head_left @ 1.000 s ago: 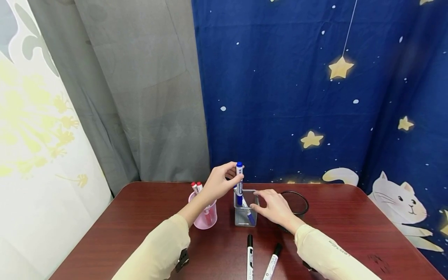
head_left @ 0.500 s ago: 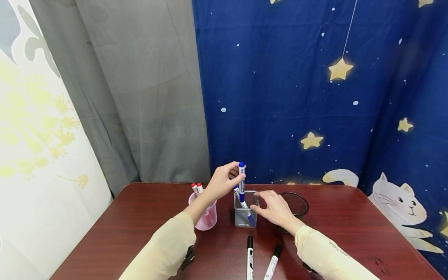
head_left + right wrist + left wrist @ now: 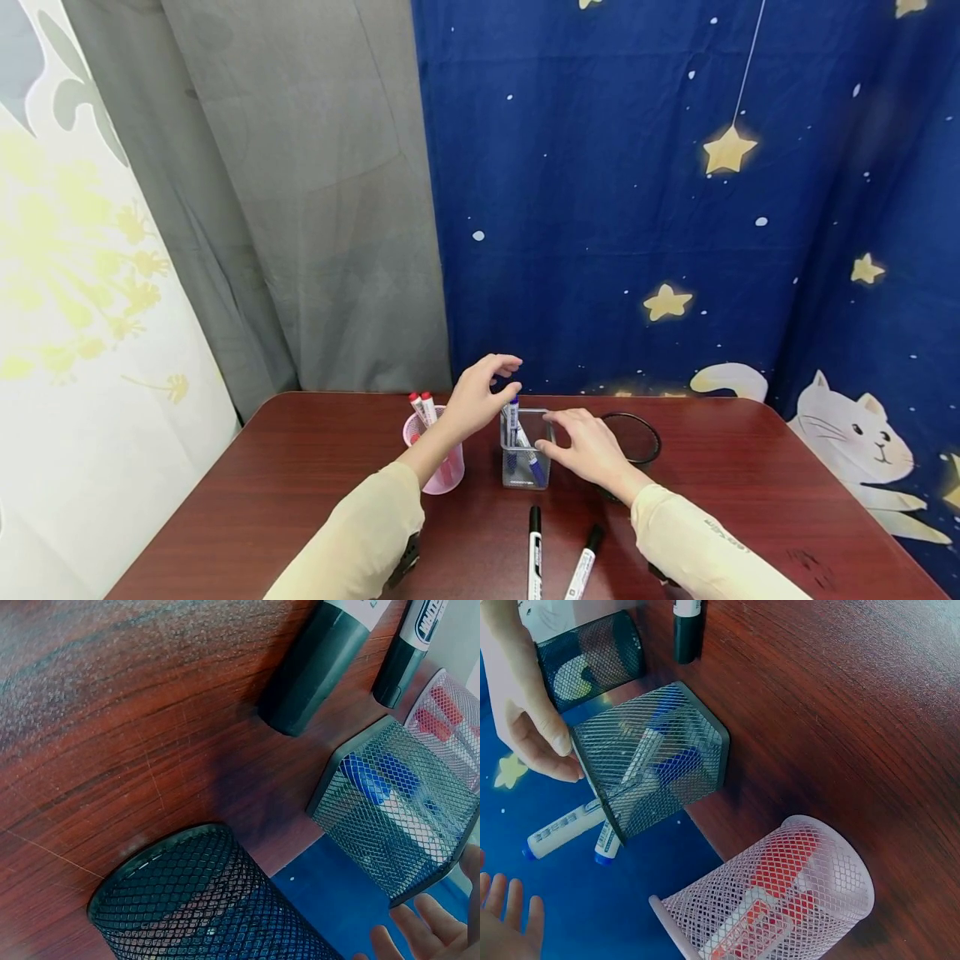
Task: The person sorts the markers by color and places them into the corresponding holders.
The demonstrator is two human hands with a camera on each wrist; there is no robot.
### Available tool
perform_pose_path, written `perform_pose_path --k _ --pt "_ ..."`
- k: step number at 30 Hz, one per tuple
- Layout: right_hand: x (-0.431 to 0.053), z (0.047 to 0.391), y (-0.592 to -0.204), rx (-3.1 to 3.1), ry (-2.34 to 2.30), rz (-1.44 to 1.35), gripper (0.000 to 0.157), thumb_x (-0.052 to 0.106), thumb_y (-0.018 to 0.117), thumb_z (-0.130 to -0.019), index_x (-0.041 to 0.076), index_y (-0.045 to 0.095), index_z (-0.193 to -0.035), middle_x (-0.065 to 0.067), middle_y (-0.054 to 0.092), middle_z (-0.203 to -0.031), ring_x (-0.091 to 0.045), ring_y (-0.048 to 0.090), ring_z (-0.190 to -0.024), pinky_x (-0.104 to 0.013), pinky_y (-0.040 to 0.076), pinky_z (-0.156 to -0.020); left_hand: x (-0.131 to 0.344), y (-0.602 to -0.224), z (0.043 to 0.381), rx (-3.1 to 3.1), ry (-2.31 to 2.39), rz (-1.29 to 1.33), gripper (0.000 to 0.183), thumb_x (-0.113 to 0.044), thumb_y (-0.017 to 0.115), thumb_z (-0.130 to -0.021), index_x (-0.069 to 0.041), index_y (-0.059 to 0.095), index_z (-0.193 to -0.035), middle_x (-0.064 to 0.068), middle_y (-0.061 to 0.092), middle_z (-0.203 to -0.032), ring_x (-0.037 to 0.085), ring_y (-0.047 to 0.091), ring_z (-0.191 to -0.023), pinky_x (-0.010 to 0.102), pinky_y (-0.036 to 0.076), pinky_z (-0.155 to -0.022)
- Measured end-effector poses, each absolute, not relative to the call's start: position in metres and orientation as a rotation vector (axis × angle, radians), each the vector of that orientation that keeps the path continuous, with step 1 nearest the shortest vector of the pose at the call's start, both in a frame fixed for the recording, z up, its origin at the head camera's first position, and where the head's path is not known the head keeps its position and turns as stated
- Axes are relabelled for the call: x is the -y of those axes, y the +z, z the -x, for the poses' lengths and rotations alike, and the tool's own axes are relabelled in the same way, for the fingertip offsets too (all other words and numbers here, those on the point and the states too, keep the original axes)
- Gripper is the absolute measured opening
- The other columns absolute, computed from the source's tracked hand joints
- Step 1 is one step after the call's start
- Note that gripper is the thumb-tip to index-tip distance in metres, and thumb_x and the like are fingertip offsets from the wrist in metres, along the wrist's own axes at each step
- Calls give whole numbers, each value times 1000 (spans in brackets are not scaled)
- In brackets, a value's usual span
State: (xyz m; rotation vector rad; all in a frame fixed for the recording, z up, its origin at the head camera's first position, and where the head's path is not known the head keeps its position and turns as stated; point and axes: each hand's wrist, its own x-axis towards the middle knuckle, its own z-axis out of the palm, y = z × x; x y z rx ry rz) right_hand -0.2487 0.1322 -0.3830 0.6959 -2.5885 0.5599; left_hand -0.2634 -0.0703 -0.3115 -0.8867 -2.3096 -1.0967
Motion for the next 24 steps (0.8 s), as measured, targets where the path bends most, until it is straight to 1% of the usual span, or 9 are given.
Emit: perform_pose_path --k 4,11,13,18,20,24 --pt "-132 248 -382 2590 570 -698 46 39 68 -79 9 63 -114 -7 62 -110 -27 52 -108 -50 41 -87 74 -311 263 2262 -1090 878 29 -8 65 -82 -4 60 -110 8 60 -104 20 56 -95 37 48 -77" --pt "-132 248 -383 2595 565 -694 47 39 68 -79 8 63 -114 -8 62 -110 -27 52 -108 -49 41 -87 81 -309 256 2211 -1142 931 29 -7 66 -82 -3 61 -110 11 60 -104 20 56 -96 42 48 -77" --pt "-132 248 -383 2593 563 -693 46 39 68 -79 9 64 -113 -7 62 -110 -27 52 -107 -49 41 -87 83 -309 252 2205 -1156 941 29 -6 66 -82 -3 61 -110 11 60 -104 20 56 -96 42 48 -77" --pt "-132 248 -383 2583 562 -697 46 39 68 -78 9 64 -113 -7 63 -110 -27 52 -107 -49 41 -86 89 -308 238 2201 -1179 964 28 -7 66 -82 -5 61 -110 6 61 -104 16 56 -97 36 49 -78" --pt "-133 248 -383 2582 560 -699 46 39 68 -79 8 64 -113 -7 63 -110 -27 52 -107 -49 41 -86 91 -310 232 2190 -1188 991 28 -6 66 -82 -5 61 -110 5 61 -103 16 57 -97 35 49 -78" --pt "-133 248 -383 2576 556 -704 46 39 68 -79 8 64 -113 -7 63 -110 -27 52 -107 -49 41 -86 95 -322 218 2174 -1170 1092 28 -4 66 -81 -2 61 -108 7 62 -101 20 59 -93 33 50 -77"
